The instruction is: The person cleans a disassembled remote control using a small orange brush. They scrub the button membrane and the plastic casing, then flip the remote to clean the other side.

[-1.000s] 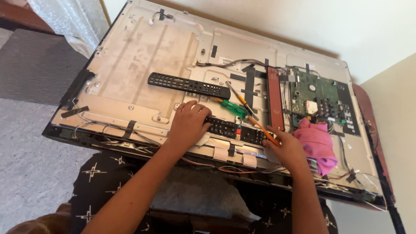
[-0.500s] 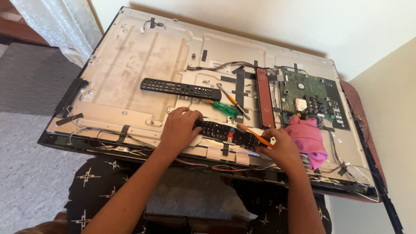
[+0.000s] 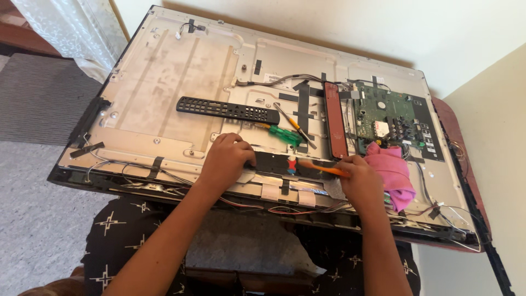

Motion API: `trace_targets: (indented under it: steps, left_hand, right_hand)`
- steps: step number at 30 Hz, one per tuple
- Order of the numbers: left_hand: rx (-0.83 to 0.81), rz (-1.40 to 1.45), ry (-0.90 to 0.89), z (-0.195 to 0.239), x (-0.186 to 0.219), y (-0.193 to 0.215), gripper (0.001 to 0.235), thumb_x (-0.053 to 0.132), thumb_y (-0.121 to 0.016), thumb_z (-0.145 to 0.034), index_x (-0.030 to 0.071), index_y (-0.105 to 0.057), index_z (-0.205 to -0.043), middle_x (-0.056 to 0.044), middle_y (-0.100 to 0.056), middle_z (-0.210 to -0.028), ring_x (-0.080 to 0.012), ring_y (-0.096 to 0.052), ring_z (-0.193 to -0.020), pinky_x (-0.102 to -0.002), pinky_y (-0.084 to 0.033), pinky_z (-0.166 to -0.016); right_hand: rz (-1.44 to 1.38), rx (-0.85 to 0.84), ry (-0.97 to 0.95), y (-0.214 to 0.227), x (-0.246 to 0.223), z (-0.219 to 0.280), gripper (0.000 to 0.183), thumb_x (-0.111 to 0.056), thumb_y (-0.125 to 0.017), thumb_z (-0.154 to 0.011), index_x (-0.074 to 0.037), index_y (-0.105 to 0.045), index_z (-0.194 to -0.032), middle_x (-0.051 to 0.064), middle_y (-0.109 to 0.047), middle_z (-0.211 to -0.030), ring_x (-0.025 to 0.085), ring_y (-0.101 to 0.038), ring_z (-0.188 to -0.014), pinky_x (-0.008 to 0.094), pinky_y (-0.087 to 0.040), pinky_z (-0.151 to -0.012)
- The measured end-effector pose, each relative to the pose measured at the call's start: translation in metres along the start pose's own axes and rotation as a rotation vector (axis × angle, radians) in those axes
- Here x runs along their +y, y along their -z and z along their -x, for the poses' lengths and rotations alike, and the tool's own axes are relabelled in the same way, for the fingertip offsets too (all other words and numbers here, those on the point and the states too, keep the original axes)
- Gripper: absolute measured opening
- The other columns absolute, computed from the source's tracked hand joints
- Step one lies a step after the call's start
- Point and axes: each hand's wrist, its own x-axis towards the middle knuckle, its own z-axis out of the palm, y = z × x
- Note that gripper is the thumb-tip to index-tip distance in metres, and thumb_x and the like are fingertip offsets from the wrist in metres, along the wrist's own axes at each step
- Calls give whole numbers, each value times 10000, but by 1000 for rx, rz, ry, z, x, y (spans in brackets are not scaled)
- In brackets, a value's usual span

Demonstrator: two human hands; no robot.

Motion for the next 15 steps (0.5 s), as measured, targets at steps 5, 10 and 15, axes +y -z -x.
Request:
trace_targets:
  steps: [5,10,15]
  left_hand:
    - [-105,29,139,6,-8,-3,102,136,-718,-795,191,-784,-849,25,-749,-974,-243,-624,-1107,-425,-452,-1019]
    - [-186,19,183,5,-11,-2,505,430,-843,-709,198,-749,-1147,-41,-670,-1258,-293,-524,-1265,-484,-395,-1057]
    - [-269,6,216,5,-10,-6,547,477,-859,-688,211,-748,-1153,-53,-632,-1331,-306,-460,-1339,-513,-339,-1115]
  right_hand:
    - [-113,-104,-63,6,15,4,360,-30,-670,-789,-160,-788,-1103,87,-725,-1082,290,-706,-931,407,-557,-814]
    - [-159,-74,-26,6,2,2,490,-53,-656,-828,-163,-705,-1304,126,-696,-1094,313,-690,-949,415,-548,-821]
    - [-243,-53,-38,-4,-21,5,310,-122,-668,-925,-110,-703,-1233,105,-698,-1097,315,-690,-929,415,-536,-790]
